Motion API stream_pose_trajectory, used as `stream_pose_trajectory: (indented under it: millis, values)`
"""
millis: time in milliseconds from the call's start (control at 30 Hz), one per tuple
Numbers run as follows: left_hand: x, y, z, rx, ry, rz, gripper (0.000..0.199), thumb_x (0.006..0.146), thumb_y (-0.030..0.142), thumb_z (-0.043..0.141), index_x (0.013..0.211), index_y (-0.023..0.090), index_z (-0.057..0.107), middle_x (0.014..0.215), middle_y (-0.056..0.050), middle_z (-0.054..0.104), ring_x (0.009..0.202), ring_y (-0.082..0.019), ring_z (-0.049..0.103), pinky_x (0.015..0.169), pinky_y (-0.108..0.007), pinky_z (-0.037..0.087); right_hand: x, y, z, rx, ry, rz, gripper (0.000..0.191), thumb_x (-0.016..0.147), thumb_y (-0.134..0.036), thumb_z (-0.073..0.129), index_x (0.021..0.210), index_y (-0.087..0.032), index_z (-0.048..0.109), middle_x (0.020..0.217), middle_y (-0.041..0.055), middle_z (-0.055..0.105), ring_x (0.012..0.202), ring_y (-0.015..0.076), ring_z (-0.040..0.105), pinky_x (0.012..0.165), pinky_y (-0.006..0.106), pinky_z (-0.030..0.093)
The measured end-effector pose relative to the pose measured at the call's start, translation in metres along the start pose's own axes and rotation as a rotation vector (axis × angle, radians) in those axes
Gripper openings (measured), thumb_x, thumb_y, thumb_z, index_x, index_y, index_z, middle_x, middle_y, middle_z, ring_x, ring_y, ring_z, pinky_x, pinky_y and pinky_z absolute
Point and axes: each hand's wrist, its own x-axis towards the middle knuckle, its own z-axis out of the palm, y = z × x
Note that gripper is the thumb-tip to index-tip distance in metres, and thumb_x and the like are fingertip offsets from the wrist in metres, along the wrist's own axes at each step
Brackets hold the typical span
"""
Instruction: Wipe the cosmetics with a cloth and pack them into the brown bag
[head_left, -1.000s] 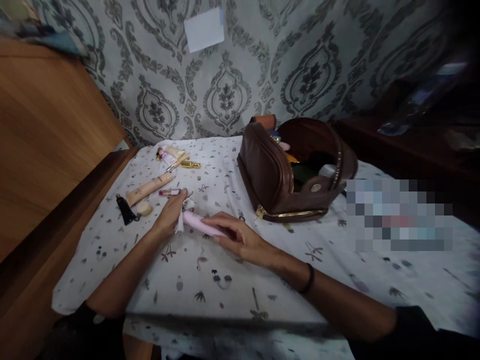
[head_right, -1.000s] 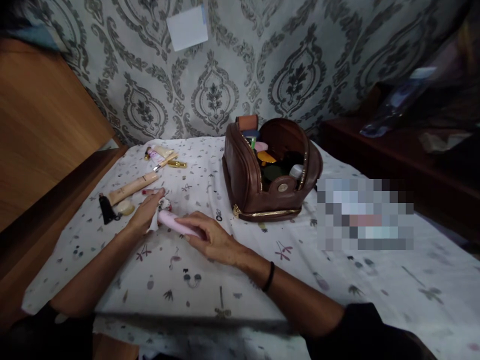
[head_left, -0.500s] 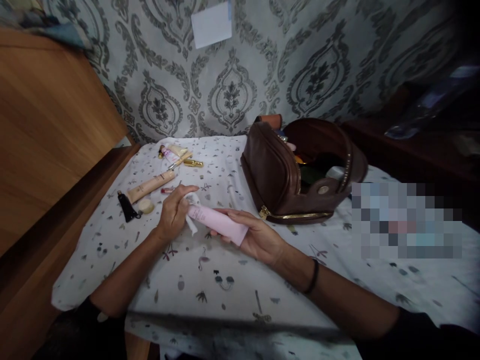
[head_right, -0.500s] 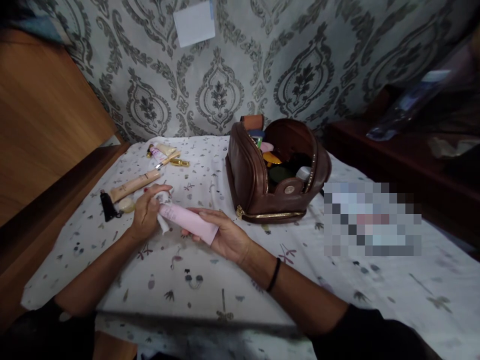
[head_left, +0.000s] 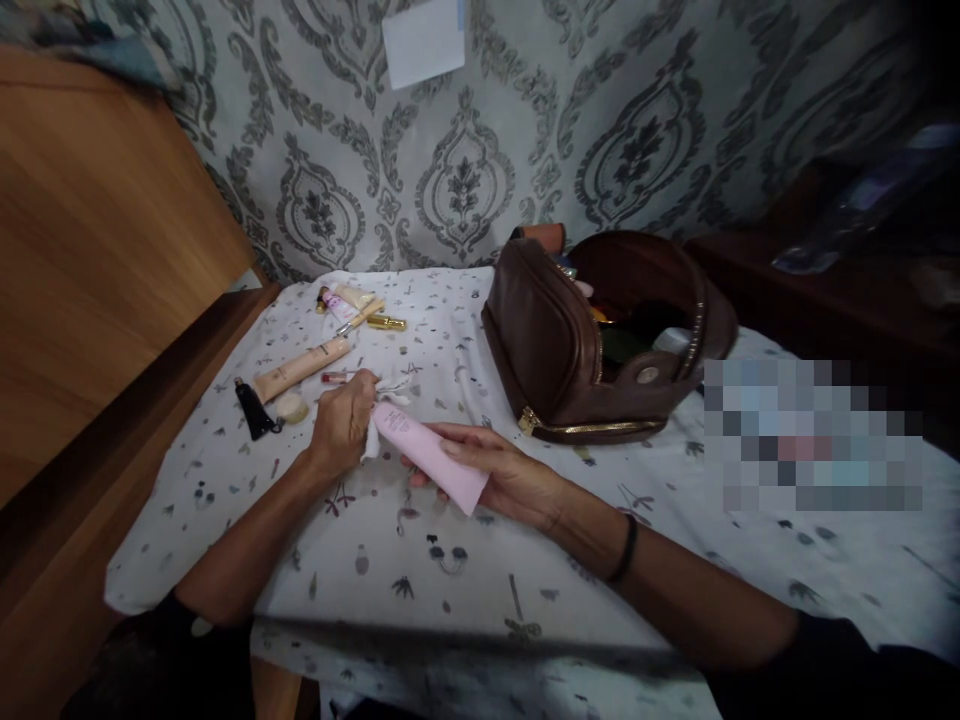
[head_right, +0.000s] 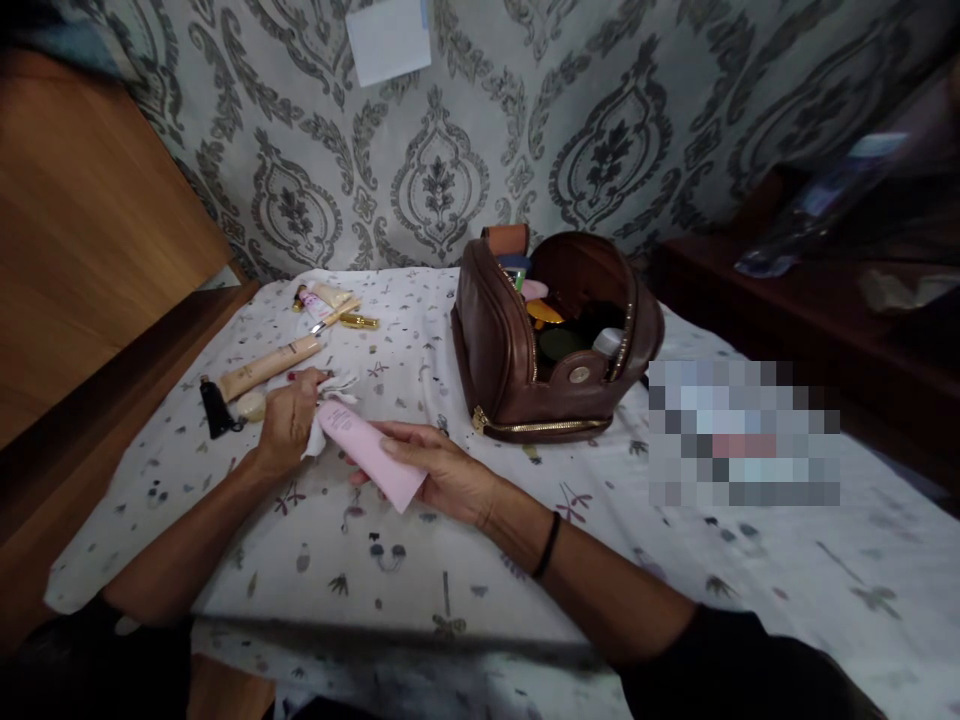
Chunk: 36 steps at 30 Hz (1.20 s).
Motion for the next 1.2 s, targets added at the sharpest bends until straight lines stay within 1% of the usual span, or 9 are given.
stream_pose_trajectory:
  millis: [200, 300, 467, 567, 700, 833, 967, 1067, 1200]
  values:
    - [0.002, 0.002, 0.005, 0.020, -0.008, -0.049, 0.037, 0.102, 0.041, 0.036, 0.070, 0.024, 0.042, 0.057, 0.003, 0.051, 0.052, -0.014, 0.051, 0.056, -0.027, 0.036, 0.000, 0.009, 0.000, -0.109, -0.090, 0.074, 0.066, 0.074, -0.026, 0.085, 0.134, -0.016, 0.058, 0.103, 0.0074, 0.075, 0.086, 0.0147, 0.072, 0.075, 0.023, 0.056]
    - [0.000, 0.006, 0.012, -0.012, -0.025, -0.032, 0.033, 0.102, 0.039, 0.036, 0.079, 0.022, 0.052, 0.062, 0.003, 0.057, 0.057, -0.014, 0.055, 0.059, -0.026, 0.041, 0.001, 0.013, -0.001, -0.121, -0.076, 0.042, 0.074, 0.071, -0.023, 0.087, 0.136, -0.019, 0.054, 0.100, 0.0047, 0.075, 0.085, 0.0142, 0.071, 0.075, 0.023, 0.055]
    - [-0.004, 0.010, 0.022, -0.077, -0.041, 0.007, 0.037, 0.104, 0.039, 0.036, 0.121, 0.017, 0.061, 0.105, -0.007, 0.072, 0.096, -0.019, 0.067, 0.087, -0.029, 0.051, 0.003, 0.013, -0.001, -0.172, 0.012, -0.019, 0.083, 0.068, -0.025, 0.088, 0.139, -0.021, 0.045, 0.098, 0.0029, 0.074, 0.085, 0.0146, 0.070, 0.077, 0.025, 0.053]
    - [-0.006, 0.011, 0.024, -0.157, -0.137, 0.102, 0.046, 0.104, 0.041, 0.038, 0.141, 0.016, 0.050, 0.137, -0.012, 0.063, 0.125, -0.023, 0.059, 0.106, -0.036, 0.046, 0.006, 0.015, -0.001, -0.198, 0.060, -0.078, 0.083, 0.064, -0.023, 0.090, 0.134, -0.023, 0.046, 0.097, 0.0011, 0.073, 0.086, 0.0152, 0.070, 0.076, 0.025, 0.054]
    - [-0.008, 0.015, 0.025, -0.215, -0.356, 0.205, 0.069, 0.098, 0.047, 0.052, 0.157, 0.018, 0.030, 0.155, -0.015, 0.046, 0.140, -0.029, 0.048, 0.113, -0.039, 0.042, 0.010, 0.020, -0.001, -0.255, 0.132, -0.160, 0.064, 0.064, -0.026, 0.089, 0.116, -0.023, 0.051, 0.097, 0.0000, 0.069, 0.079, 0.0154, 0.068, 0.065, 0.026, 0.056]
    - [-0.005, 0.024, 0.022, -0.215, -0.474, 0.154, 0.075, 0.096, 0.047, 0.056, 0.158, 0.018, 0.027, 0.155, -0.015, 0.045, 0.140, -0.030, 0.047, 0.114, -0.039, 0.042, 0.010, 0.021, -0.001, -0.253, 0.192, -0.227, 0.054, 0.063, -0.023, 0.088, 0.105, -0.023, 0.052, 0.094, -0.0014, 0.066, 0.085, 0.0160, 0.067, 0.073, 0.030, 0.061]
    - [0.001, 0.030, 0.016, -0.238, -0.554, 0.029, 0.056, 0.098, 0.044, 0.052, 0.146, 0.017, 0.046, 0.135, -0.012, 0.063, 0.120, -0.028, 0.061, 0.103, -0.038, 0.049, 0.009, 0.015, -0.002, -0.203, 0.238, -0.271, 0.053, 0.069, -0.018, 0.079, 0.115, -0.024, 0.053, 0.094, -0.0009, 0.068, 0.093, 0.0177, 0.068, 0.086, 0.036, 0.060]
    - [0.003, 0.030, 0.013, -0.238, -0.617, 0.001, 0.057, 0.094, 0.043, 0.058, 0.144, 0.018, 0.047, 0.132, -0.010, 0.064, 0.118, -0.029, 0.061, 0.101, -0.037, 0.049, 0.007, 0.008, -0.003, -0.237, 0.258, -0.258, 0.048, 0.072, -0.023, 0.074, 0.116, -0.023, 0.055, 0.094, 0.0011, 0.070, 0.089, 0.0195, 0.069, 0.083, 0.038, 0.060]
    - [0.000, 0.029, 0.009, -0.201, -0.649, 0.021, 0.071, 0.084, 0.032, 0.069, 0.148, 0.020, 0.040, 0.138, -0.011, 0.060, 0.121, -0.029, 0.059, 0.102, -0.036, 0.049, 0.004, -0.001, -0.008, -0.532, 0.320, -0.262, 0.032, 0.078, -0.035, 0.071, 0.104, -0.018, 0.062, 0.091, 0.0048, 0.069, 0.082, 0.0203, 0.067, 0.071, 0.033, 0.058]
